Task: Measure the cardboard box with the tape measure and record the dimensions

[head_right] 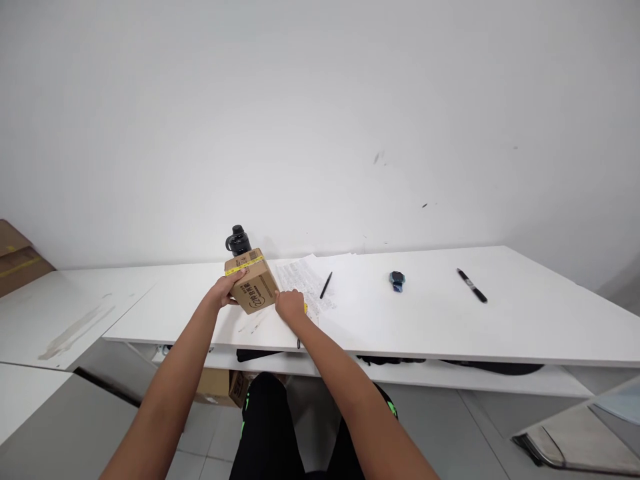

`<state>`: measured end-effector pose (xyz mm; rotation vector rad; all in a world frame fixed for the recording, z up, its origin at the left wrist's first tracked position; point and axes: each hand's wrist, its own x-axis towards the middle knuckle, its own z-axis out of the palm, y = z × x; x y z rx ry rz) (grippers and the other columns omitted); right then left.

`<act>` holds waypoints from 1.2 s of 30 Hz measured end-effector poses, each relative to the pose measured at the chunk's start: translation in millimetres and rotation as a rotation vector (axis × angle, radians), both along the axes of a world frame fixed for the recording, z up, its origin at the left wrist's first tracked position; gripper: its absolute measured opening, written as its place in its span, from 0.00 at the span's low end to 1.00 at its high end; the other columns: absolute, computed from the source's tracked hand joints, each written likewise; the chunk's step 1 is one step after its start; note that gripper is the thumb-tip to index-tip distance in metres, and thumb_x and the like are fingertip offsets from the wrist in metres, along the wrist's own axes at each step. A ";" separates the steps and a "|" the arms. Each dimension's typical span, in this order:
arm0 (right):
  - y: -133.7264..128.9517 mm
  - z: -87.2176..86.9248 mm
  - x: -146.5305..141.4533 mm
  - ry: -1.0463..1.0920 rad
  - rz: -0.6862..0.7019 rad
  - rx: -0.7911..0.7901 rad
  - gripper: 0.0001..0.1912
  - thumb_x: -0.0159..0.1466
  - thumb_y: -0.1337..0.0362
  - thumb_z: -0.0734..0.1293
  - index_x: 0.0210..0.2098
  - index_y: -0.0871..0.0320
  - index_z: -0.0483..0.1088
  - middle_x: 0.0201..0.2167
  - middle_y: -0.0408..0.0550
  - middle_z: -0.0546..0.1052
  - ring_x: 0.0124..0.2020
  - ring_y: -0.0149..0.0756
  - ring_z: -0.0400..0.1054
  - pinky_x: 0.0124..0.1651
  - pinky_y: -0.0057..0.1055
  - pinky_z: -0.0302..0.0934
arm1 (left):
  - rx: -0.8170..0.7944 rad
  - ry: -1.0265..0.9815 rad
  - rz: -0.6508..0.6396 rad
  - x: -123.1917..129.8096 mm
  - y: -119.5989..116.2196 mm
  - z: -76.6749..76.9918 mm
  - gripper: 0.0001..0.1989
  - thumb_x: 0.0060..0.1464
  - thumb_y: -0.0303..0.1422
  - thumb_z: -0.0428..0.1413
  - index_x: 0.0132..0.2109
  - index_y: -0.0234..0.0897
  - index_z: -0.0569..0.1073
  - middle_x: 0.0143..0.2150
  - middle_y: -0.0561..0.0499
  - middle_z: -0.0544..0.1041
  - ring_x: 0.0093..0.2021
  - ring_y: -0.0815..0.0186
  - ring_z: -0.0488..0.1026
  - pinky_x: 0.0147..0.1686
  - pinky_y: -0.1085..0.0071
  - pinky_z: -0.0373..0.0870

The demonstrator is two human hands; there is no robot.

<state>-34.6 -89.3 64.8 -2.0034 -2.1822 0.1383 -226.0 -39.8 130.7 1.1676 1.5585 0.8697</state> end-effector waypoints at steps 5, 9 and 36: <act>-11.6 -3.6 10.7 0.123 -0.123 0.124 0.27 0.71 0.60 0.48 0.45 0.65 0.75 0.42 0.64 0.78 0.50 0.48 0.67 0.48 0.41 0.55 | -0.052 -0.110 -0.021 -24.8 -5.1 13.7 0.32 0.41 0.55 0.62 0.46 0.38 0.70 0.48 0.37 0.78 0.45 0.49 0.77 0.39 0.51 0.77; -18.1 -6.9 17.9 0.196 -0.165 0.123 0.25 0.71 0.59 0.49 0.46 0.64 0.74 0.45 0.63 0.77 0.51 0.49 0.65 0.51 0.43 0.52 | -0.066 -0.033 -0.097 -42.3 -19.1 35.1 0.32 0.41 0.57 0.61 0.46 0.38 0.72 0.47 0.36 0.78 0.47 0.48 0.76 0.40 0.53 0.77; -36.8 -49.1 90.2 0.650 0.237 0.034 0.28 0.55 0.50 0.70 0.52 0.51 0.61 0.44 0.46 0.73 0.40 0.39 0.69 0.41 0.36 0.63 | -0.040 0.216 -0.306 -26.0 -80.7 28.0 0.40 0.38 0.58 0.61 0.55 0.43 0.64 0.55 0.40 0.75 0.54 0.48 0.73 0.40 0.60 0.75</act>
